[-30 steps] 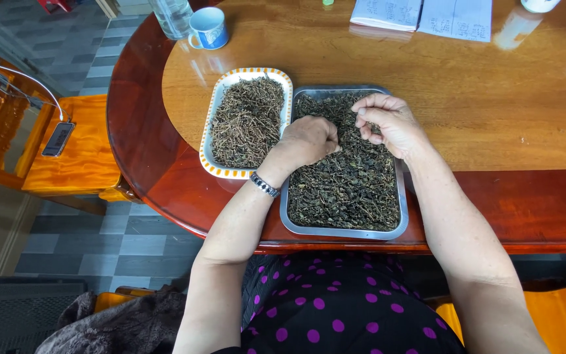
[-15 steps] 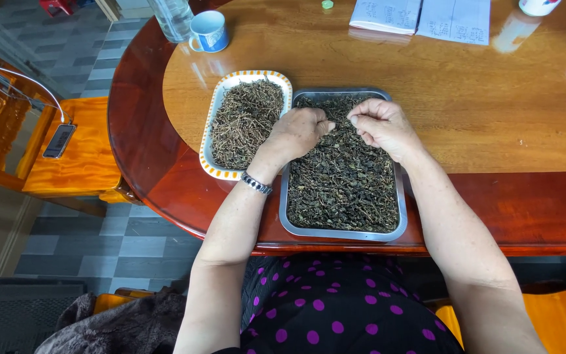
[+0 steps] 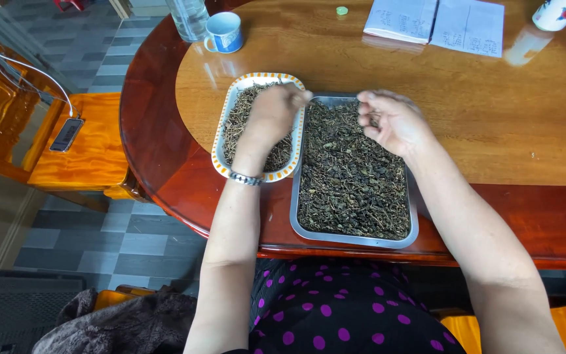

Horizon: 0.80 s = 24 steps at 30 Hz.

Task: The person sits at a wooden table and sorts dried herbs by hand. They pick up small amounts of the herbs from a metal tray, separate them, and place the sorted portions into a white rectangular dish. The process involves repetitive picking and transferring of the dried plant material between the two containers.

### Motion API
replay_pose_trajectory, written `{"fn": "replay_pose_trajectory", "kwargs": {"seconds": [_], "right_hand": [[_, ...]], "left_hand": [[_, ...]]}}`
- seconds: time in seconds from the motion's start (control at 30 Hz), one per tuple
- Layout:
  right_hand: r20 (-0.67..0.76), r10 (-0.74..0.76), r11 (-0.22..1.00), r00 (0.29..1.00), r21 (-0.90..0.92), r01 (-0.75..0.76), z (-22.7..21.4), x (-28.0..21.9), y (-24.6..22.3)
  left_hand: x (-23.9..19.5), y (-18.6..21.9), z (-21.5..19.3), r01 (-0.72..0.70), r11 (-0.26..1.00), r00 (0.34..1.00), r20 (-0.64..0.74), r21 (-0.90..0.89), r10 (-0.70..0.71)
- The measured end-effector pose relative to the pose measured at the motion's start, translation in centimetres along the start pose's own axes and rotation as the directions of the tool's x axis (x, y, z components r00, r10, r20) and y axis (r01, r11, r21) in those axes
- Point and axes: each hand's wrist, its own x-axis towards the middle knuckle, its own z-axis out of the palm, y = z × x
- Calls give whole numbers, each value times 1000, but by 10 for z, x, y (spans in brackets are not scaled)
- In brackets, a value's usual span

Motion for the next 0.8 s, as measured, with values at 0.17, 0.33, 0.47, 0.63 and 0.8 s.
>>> {"fn": "replay_pose_trajectory", "kwargs": {"seconds": [0.17, 0.33, 0.47, 0.63, 0.8], "right_hand": [[116, -30, 1000, 993, 5, 29, 55, 32, -1], [140, 154, 971, 978, -207, -124, 134, 27, -22], [330, 32, 808, 944, -564, 170, 134, 13, -29], [360, -136, 621, 923, -695, 362, 74, -2, -34], [212, -240, 178, 947, -950, 258, 4, 0, -30]], "left_hand": [[10, -44, -31, 14, 1000, 981, -194, 23, -9], [-7, -35, -43, -27, 999, 959, -282, -20, 21], [-15, -29, -46, 3, 998, 972, -235, 58, 11], [-13, -29, -41, 20, 986, 965, -262, 163, 24], [-23, -4, -40, -87, 981, 926, -348, 171, 143]]}}
